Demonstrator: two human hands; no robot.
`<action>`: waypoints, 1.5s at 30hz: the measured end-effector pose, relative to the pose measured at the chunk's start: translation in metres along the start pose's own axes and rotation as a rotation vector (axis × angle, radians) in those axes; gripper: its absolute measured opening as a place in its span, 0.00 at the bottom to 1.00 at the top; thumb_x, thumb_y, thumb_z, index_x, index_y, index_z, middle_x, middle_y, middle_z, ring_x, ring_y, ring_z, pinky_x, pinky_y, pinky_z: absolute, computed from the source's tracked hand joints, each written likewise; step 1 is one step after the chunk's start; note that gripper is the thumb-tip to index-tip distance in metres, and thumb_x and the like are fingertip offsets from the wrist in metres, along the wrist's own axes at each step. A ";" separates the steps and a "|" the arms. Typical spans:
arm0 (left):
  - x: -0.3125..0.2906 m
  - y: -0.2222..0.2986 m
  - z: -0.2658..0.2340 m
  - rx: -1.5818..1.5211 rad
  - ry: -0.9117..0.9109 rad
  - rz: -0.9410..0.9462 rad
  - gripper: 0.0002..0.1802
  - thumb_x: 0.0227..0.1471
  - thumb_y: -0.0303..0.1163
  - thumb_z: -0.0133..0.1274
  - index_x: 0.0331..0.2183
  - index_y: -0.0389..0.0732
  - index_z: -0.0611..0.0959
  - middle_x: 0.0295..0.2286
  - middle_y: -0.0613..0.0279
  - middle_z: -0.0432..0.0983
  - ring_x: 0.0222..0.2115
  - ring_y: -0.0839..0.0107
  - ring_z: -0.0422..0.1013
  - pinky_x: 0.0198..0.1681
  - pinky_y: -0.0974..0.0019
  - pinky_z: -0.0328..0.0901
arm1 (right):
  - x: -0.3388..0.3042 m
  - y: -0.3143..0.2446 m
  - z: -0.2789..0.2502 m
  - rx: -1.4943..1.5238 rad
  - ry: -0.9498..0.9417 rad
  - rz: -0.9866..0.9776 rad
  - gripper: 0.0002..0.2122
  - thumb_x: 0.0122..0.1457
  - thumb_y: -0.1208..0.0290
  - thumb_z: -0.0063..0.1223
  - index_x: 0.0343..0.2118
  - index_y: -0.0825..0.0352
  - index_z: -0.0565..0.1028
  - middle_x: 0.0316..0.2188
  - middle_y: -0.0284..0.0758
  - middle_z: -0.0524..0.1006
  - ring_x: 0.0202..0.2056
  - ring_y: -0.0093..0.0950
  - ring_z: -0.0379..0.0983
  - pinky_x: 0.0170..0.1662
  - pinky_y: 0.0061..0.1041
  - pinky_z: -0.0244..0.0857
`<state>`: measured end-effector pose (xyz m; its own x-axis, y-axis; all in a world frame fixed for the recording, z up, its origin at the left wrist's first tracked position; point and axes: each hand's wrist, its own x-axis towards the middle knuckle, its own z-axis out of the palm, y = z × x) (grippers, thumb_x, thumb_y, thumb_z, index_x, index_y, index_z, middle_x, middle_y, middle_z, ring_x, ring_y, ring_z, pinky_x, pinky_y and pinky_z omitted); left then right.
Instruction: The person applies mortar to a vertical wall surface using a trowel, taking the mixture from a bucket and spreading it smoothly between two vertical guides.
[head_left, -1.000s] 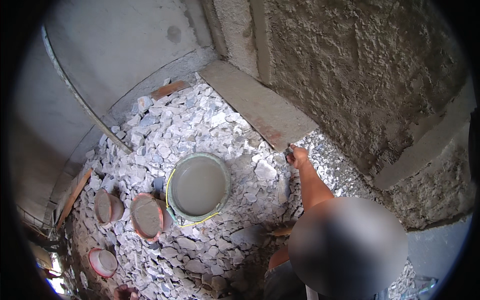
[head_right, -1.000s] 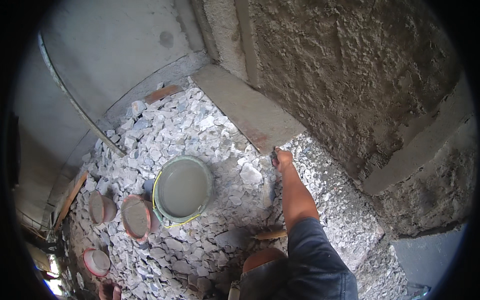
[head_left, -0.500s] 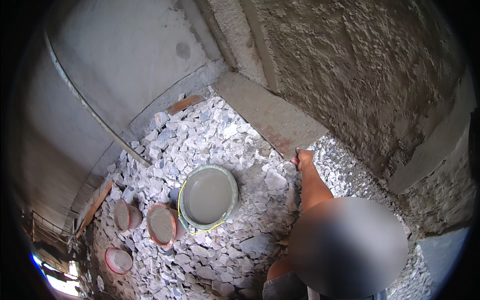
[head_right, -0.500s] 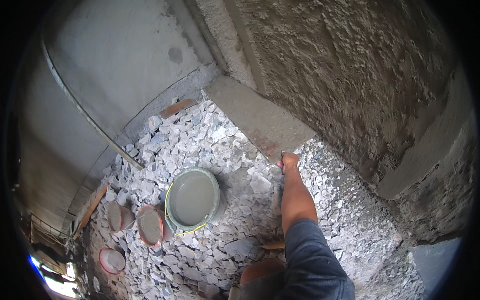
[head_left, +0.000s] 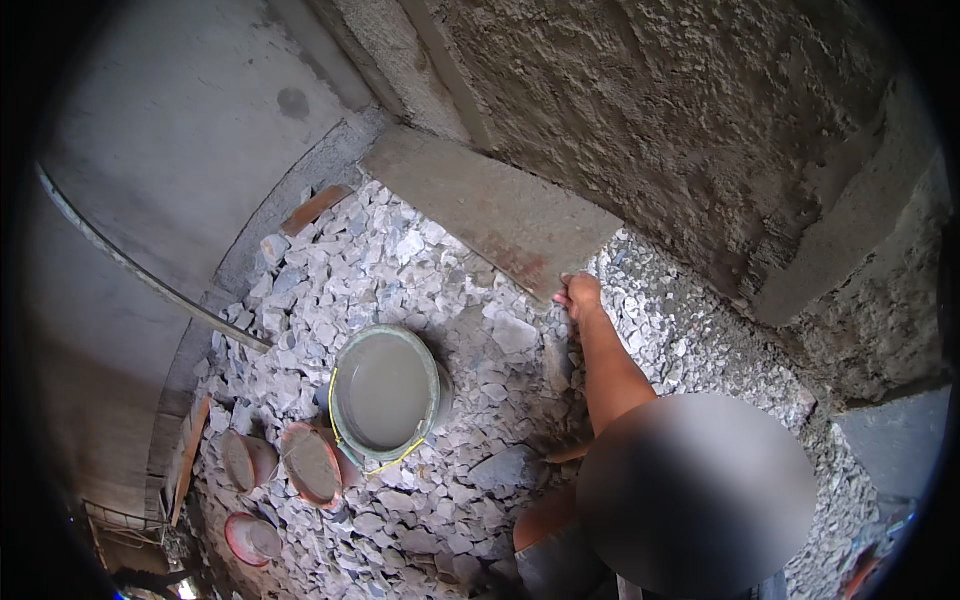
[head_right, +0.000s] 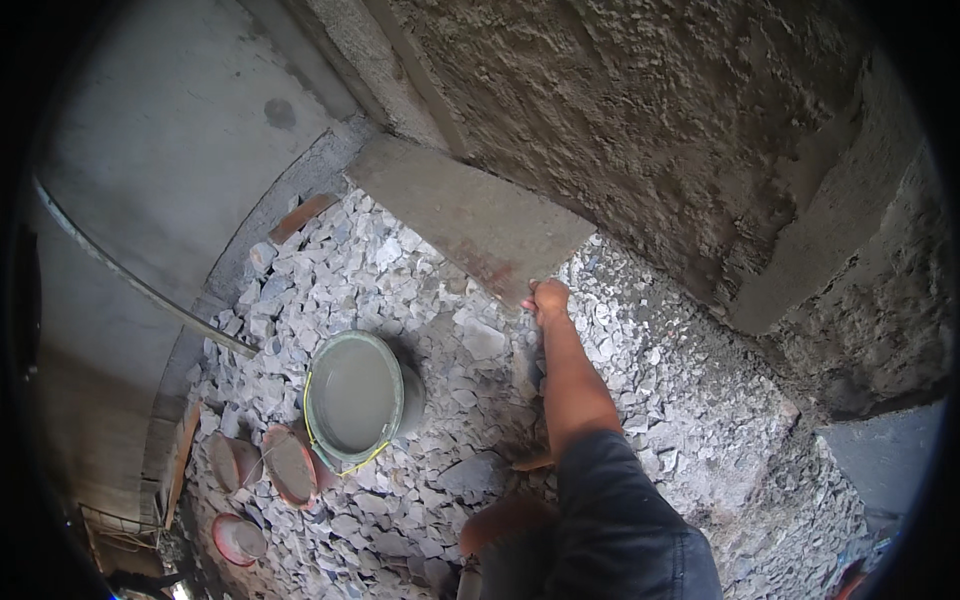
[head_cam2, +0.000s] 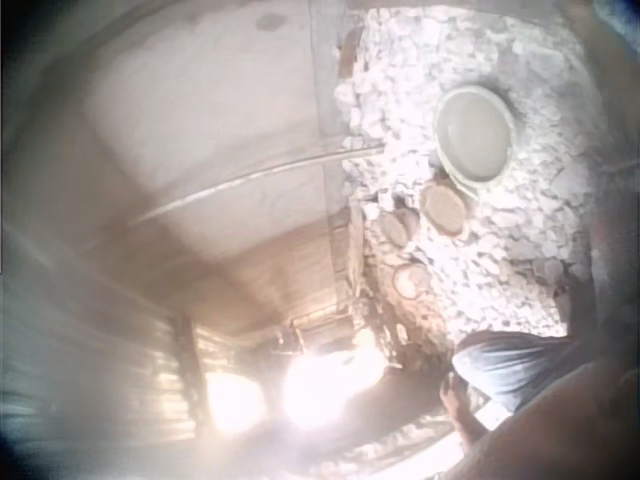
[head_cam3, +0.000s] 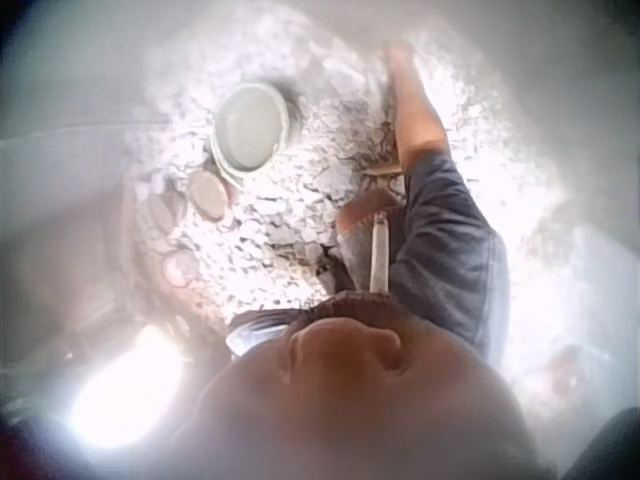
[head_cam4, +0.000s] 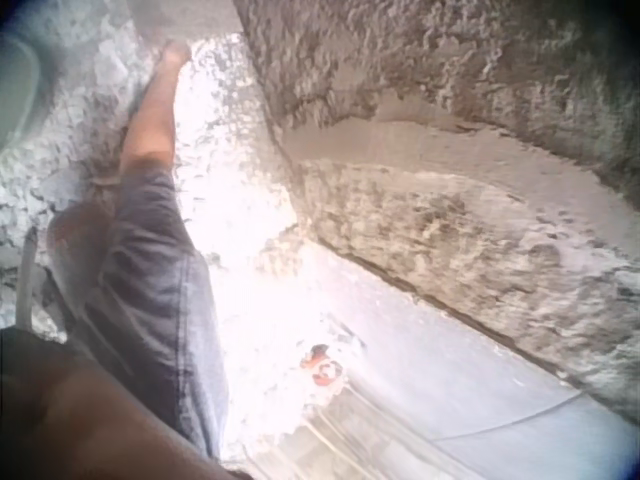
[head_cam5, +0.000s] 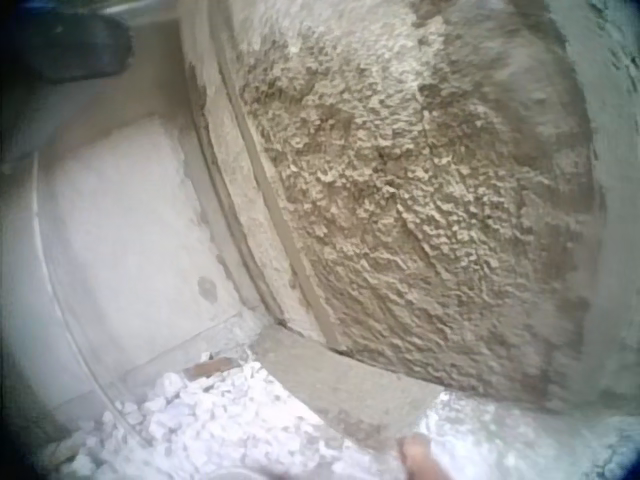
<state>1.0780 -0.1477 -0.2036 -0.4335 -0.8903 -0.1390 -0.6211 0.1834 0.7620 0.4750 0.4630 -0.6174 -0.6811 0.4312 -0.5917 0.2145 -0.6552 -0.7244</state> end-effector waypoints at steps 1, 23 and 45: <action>0.003 0.002 -0.001 -0.001 -0.003 -0.001 0.15 0.64 0.34 0.58 0.47 0.34 0.81 0.38 0.55 0.80 0.40 0.66 0.73 0.42 0.61 0.70 | -0.008 0.000 -0.011 -0.005 0.011 0.007 0.10 0.63 0.77 0.60 0.44 0.69 0.71 0.30 0.35 0.73 0.23 0.28 0.71 0.23 0.31 0.78; 0.141 0.137 0.161 0.140 -0.744 0.171 0.44 0.70 0.38 0.48 0.73 0.43 0.41 0.73 0.53 0.42 0.70 0.70 0.47 0.72 0.66 0.44 | -0.253 -0.010 -0.297 0.084 0.122 0.038 0.10 0.60 0.76 0.65 0.29 0.60 0.71 0.22 0.27 0.71 0.19 0.22 0.70 0.24 0.31 0.78; -0.102 0.063 0.652 -0.012 -1.314 0.419 0.32 0.56 0.44 0.66 0.51 0.27 0.79 0.42 0.51 0.82 0.41 0.64 0.77 0.45 0.63 0.71 | -0.417 -0.005 -0.518 0.045 0.319 -0.087 0.09 0.60 0.79 0.54 0.24 0.59 0.71 0.21 0.27 0.71 0.21 0.25 0.70 0.23 0.31 0.66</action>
<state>0.6573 0.2260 -0.5535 -0.8814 0.2754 -0.3838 -0.2893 0.3278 0.8994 1.1204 0.6081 -0.5506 -0.4402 0.6549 -0.6143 0.1291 -0.6308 -0.7651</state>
